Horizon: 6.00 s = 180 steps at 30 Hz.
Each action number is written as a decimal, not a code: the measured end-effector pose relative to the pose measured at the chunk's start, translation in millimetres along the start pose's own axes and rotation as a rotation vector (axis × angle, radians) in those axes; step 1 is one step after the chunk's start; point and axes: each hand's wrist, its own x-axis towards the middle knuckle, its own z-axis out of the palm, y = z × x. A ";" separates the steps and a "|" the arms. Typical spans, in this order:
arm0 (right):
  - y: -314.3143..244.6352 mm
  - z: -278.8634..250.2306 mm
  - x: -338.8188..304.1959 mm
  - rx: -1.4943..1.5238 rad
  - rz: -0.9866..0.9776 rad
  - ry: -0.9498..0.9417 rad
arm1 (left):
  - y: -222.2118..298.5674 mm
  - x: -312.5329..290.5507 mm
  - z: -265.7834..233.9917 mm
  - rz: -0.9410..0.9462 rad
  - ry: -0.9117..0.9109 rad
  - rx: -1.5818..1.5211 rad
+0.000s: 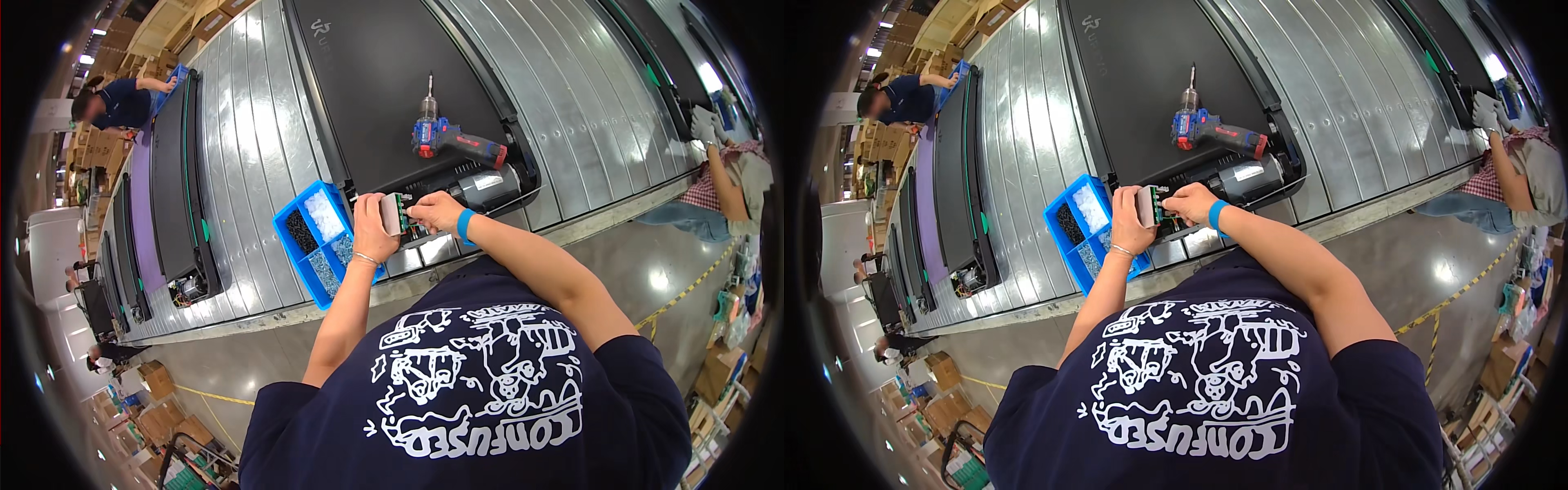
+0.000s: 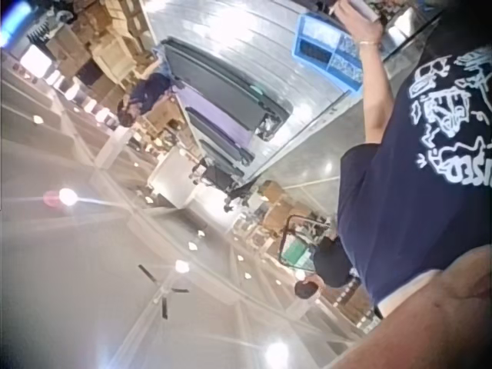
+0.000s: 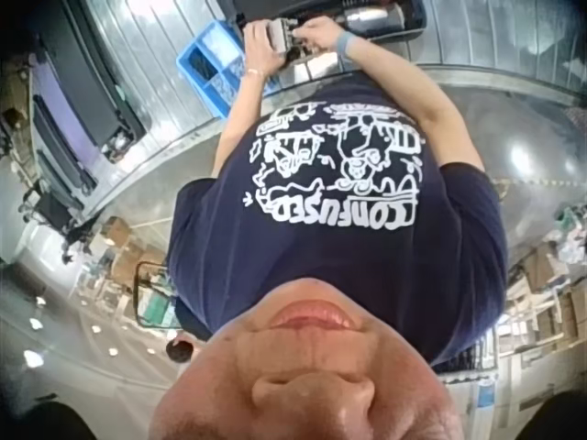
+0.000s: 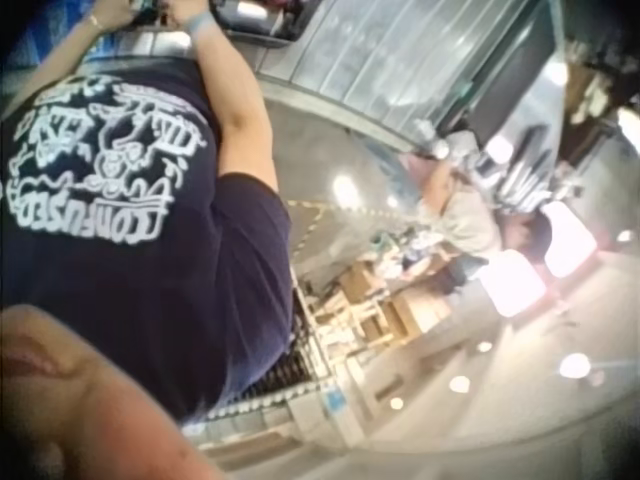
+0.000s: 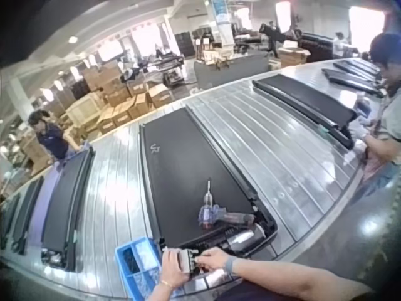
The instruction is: Assembling electronic circuit boards onto treadmill motor bases using a power drill on a factory assembly line.
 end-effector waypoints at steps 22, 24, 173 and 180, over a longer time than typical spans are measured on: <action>-0.1 -9.5 3.7 -0.132 -0.043 -0.033 | -21.1 17.2 5.6 -0.113 0.239 0.013; 20.4 -11.3 6.7 -0.394 -0.413 0.297 | -41.6 25.2 -6.3 -0.700 -0.044 -0.478; 48.0 -573.9 -275.9 -0.480 -0.016 1.526 | 310.7 34.2 263.6 -0.884 -0.573 -0.989; 48.3 -572.0 -165.0 -0.495 0.250 0.995 | 267.7 -160.7 164.7 -1.458 0.171 -1.306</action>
